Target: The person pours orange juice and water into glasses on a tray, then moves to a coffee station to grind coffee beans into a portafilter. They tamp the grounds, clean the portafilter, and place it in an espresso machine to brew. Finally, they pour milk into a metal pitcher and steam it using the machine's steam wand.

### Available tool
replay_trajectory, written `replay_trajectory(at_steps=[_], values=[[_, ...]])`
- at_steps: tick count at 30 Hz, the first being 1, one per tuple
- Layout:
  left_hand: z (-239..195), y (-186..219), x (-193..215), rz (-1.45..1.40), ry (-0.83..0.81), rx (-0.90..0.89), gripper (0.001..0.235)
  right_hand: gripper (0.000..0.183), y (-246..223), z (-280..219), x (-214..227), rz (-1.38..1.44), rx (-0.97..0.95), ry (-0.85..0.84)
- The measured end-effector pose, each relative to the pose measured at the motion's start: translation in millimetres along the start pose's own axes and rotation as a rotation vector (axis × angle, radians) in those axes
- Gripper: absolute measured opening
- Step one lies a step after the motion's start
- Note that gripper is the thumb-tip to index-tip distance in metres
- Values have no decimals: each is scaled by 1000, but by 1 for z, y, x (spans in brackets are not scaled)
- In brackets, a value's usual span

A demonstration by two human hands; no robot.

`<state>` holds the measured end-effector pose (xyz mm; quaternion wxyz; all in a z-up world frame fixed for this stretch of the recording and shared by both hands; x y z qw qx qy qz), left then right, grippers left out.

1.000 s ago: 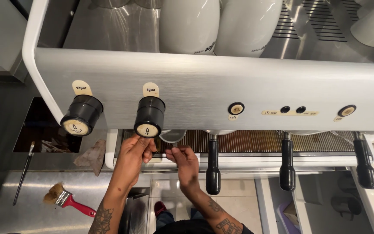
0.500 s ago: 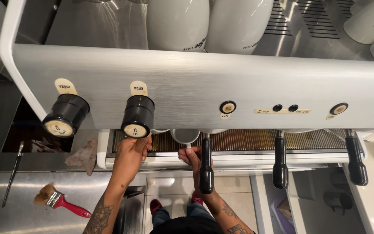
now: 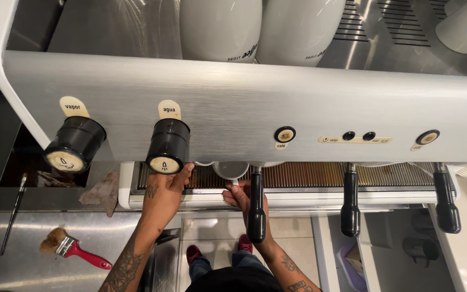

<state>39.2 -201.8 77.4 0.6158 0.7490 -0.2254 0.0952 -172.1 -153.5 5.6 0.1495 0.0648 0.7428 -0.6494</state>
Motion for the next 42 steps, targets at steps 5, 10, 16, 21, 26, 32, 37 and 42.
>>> replay_trajectory(at_steps=[5, 10, 16, 21, 26, 32, 37, 42], values=[[-1, 3, 3, 2, -1, -8, 48, 32, -14, -7, 7, -16, -60, -17], [-1, 4, 4, 19, 2, -89, 45, 29, -13, -25, 52, -72, -267, -87], [9, -22, -2, -93, 17, -109, 35, 16, -46, -38, 45, -576, -73, 21], [19, -78, -9, -821, -101, -37, 23, 10, -81, -45, 24, -804, 221, 466], [13, -79, -11, -928, -148, -56, 28, 13, -107, -43, 20, -922, 674, 532], [8, -82, -8, -951, -175, -130, 33, 9, -61, -20, 49, -776, 375, 390], [-1, -72, 0, -960, -188, -123, 33, 25, 1, 5, 13, 195, -265, -16], [-5, -79, 5, -880, -195, -127, 41, 25, 48, 20, -5, 124, -56, 19]])
Point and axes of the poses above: each hand's wrist, its own z-axis towards the middle knuckle, its own x-axis out of the back of the hand, y = z × x, the point moved 2 cm from there along z, towards the middle knuckle, and after that the axes turned 14 degrees about -y, right-handed, at the moved point
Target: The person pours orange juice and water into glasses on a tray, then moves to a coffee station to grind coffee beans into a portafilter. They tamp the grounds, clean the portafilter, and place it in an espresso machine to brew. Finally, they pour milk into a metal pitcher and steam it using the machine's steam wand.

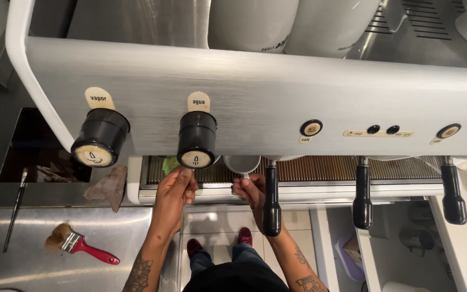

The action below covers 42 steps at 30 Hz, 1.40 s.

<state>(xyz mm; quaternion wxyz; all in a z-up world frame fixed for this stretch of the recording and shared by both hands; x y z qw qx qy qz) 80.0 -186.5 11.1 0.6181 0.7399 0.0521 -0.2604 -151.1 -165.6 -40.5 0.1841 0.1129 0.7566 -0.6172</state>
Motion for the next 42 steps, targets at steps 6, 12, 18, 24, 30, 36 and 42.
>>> replay_trajectory(at_steps=[6, 12, 18, 24, 30, 36, 42], values=[[-2, 8, 5, 5, 5, -23, 37, 21, -14, -11, -33, -258, 172, -20], [-3, 19, 6, 42, 9, -52, 34, 20, -14, -6, -40, -298, 137, -46], [0, 22, 6, 21, -4, -53, 32, 18, -29, -3, -55, -294, 73, -41], [2, 27, 3, 34, -19, -30, 33, 18, -28, 1, -57, -264, 46, -44], [2, 30, 0, 44, -15, -26, 32, 20, -27, 5, -56, -281, 54, -70], [2, 29, 0, 56, -23, -31, 33, 23, -31, 6, -58, -345, 19, -47], [0, 29, -3, 48, -13, -23, 32, 21, -29, 6, -53, -326, 21, -47]])
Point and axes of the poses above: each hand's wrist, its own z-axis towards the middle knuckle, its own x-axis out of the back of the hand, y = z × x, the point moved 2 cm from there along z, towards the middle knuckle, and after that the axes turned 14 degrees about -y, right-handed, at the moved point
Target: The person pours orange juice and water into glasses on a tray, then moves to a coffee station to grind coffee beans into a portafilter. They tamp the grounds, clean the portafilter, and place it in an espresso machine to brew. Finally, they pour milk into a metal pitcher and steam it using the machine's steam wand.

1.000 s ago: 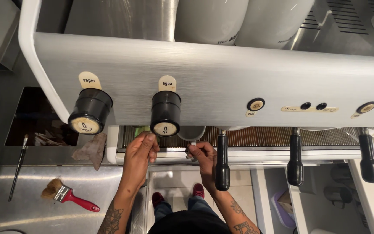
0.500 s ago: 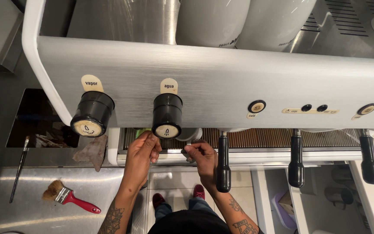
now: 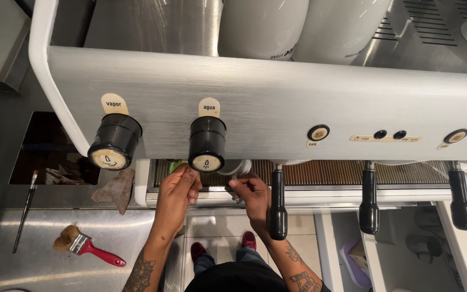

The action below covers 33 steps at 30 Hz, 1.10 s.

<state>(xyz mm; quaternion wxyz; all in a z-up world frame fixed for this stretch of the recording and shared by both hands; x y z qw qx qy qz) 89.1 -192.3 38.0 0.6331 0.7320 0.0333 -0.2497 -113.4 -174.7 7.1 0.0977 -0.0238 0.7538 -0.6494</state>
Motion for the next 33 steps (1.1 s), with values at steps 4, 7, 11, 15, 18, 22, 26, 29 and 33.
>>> replay_trajectory(at_steps=[4, 7, 11, 15, 18, 22, 26, 29, 33], values=[[-2, 2, -2, 0, -7, -11, 33, 19, 29, 2, 18, 106, 84, -16], [-5, -1, -4, 16, -10, -15, 36, 18, 19, -6, 28, 76, 162, 18], [-4, -4, -8, -11, -21, -24, 37, 18, 16, -14, 46, 201, 93, 61], [-5, -12, -9, 0, -12, 16, 39, 13, 15, -22, 63, 290, 124, 48], [-5, -23, -9, -39, -1, 34, 37, 13, 24, -31, 81, 132, 41, 90], [-2, -35, -13, -41, -25, 29, 38, 13, 47, -39, 103, 298, 97, 30], [3, -51, -11, -73, -20, 51, 37, 15, 33, -44, 107, 193, 55, 31], [6, -61, -9, -86, -30, 43, 36, 21, -25, -62, 95, -228, -94, 249], [14, -72, -1, -117, -40, 55, 34, 26, -100, -81, 85, -928, 552, 571]])
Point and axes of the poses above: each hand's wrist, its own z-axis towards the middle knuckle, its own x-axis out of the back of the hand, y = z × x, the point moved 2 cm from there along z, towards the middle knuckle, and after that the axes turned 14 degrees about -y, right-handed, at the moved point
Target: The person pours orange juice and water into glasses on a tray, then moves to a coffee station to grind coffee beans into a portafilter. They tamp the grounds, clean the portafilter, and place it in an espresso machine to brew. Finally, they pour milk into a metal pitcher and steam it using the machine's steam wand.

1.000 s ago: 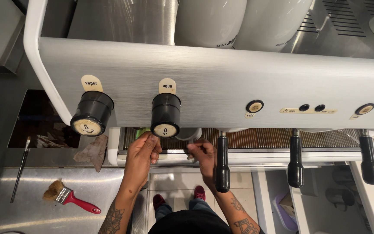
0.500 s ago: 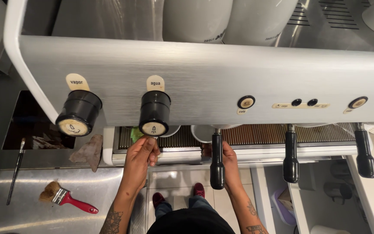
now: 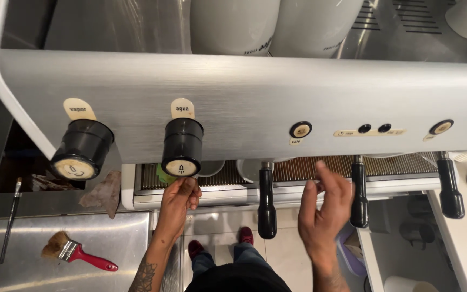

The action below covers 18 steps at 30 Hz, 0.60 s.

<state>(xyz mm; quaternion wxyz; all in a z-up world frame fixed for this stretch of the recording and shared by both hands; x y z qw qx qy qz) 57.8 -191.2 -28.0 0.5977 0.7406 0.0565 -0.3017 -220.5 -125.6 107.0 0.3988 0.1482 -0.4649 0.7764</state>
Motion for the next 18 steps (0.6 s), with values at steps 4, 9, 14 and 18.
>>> replay_trajectory(at_steps=[4, 9, 14, 18], values=[[-1, -1, 0, 55, -24, -6, 34, 55, -44, 42, 23, -206, 256, 24], [5, -4, 8, -3, 34, 68, 27, 78, -66, 56, 23, -447, 143, -105], [24, -24, 27, 54, -35, 23, 33, 77, -78, 65, 26, -536, 16, -181], [29, -37, 17, 60, -23, 6, 30, 39, -39, 48, 67, 14, -22, -139]])
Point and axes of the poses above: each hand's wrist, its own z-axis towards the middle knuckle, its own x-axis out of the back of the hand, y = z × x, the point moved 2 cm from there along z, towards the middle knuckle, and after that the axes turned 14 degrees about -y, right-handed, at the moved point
